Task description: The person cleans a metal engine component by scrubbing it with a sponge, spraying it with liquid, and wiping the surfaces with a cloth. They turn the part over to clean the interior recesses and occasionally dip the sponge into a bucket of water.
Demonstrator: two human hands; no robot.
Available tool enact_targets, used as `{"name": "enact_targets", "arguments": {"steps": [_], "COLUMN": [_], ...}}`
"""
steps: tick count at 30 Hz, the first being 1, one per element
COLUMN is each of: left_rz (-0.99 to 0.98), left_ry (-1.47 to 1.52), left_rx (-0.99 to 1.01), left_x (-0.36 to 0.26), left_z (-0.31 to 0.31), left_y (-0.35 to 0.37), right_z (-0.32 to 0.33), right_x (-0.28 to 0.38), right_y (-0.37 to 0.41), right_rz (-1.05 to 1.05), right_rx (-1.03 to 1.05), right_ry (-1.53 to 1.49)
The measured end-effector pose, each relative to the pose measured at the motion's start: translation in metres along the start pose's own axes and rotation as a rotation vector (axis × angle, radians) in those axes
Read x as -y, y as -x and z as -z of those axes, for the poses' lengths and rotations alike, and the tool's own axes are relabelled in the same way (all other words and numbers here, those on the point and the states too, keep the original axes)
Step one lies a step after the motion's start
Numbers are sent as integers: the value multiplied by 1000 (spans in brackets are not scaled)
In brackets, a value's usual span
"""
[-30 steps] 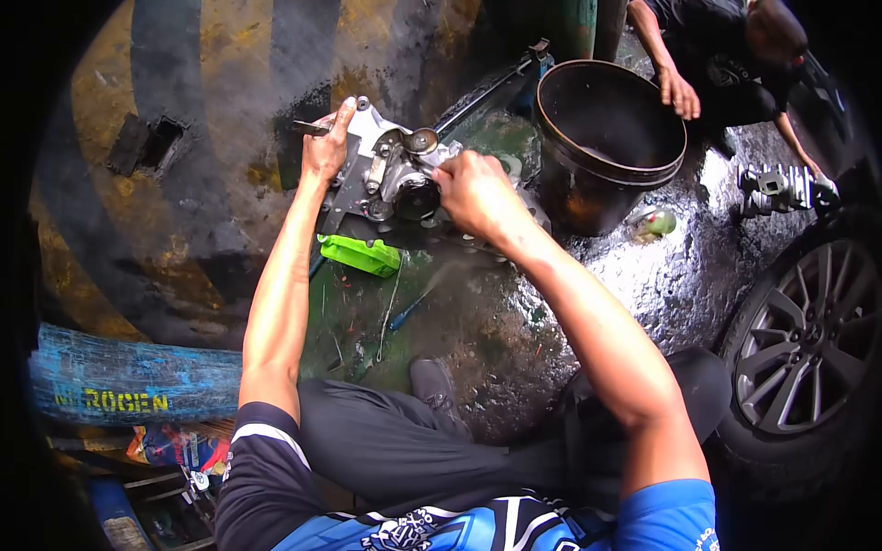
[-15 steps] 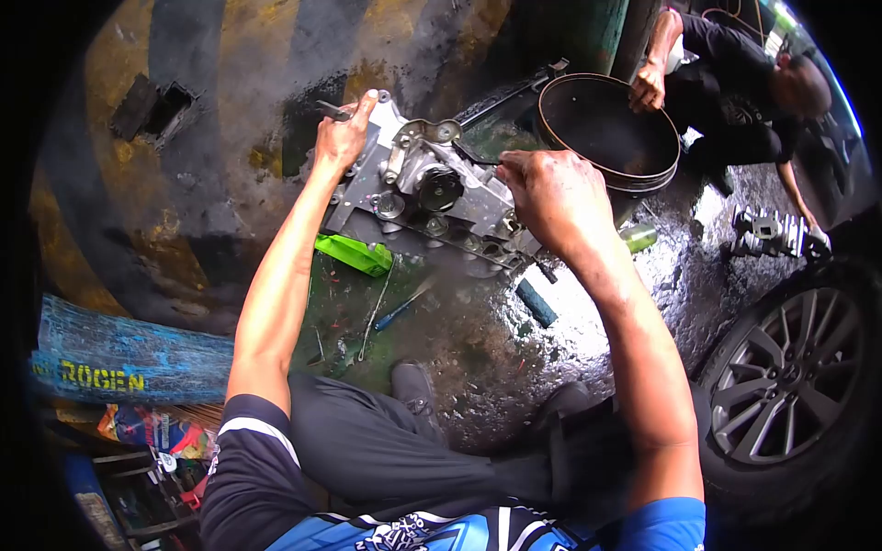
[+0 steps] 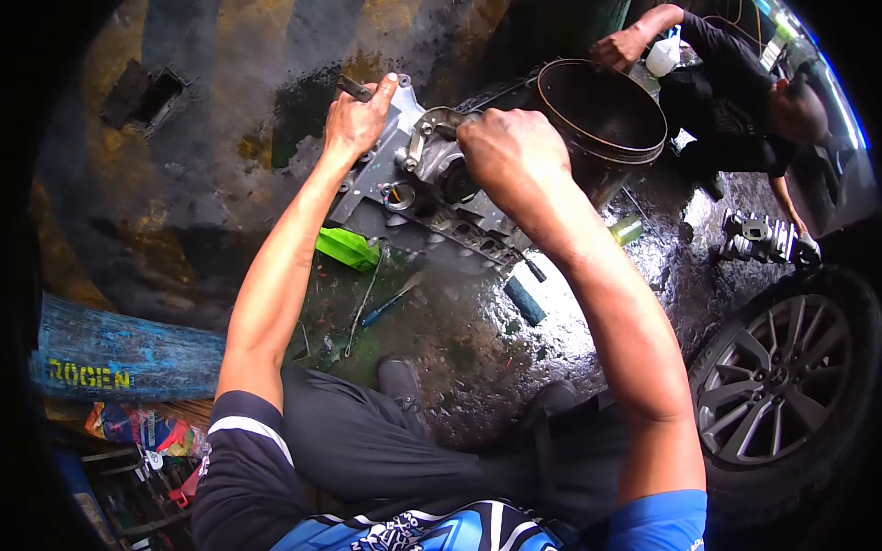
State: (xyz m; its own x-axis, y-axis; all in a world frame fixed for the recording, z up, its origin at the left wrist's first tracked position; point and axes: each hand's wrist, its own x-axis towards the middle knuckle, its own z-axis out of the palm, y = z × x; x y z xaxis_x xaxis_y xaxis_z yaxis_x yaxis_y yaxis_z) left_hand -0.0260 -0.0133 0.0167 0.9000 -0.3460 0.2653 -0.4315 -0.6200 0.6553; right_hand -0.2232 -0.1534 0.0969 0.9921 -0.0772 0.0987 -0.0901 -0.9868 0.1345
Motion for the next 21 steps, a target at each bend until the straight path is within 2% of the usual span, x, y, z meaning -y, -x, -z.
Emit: {"name": "enact_targets", "arguments": {"steps": [2,6,7,15,18,19,21], "left_rz": [17,-1,-21,22,25,23,0], "left_ry": [9,-8,15,-1,31,38,68], "left_rx": [2,19,-31,13,-3,-1,11], "left_x": [2,-3,1,-4,5,12,30], "left_z": [3,5,2,8,6,6,9], "left_y": [0,2,1,4,0,-2,-6], "right_z": [5,-6,-12,-19,2,-6,-19], "right_x": [-2,8,4,-14,-29,-39,-54], "right_y": [5,-5,-5,3,35,48,55], "right_rz": [1,100,108,115,-27,31,-10], "right_rx": [60,-93,-124,-129,-37,-190,-157], "right_ry": [-13,74,31,-7,0,-115,-185]}}
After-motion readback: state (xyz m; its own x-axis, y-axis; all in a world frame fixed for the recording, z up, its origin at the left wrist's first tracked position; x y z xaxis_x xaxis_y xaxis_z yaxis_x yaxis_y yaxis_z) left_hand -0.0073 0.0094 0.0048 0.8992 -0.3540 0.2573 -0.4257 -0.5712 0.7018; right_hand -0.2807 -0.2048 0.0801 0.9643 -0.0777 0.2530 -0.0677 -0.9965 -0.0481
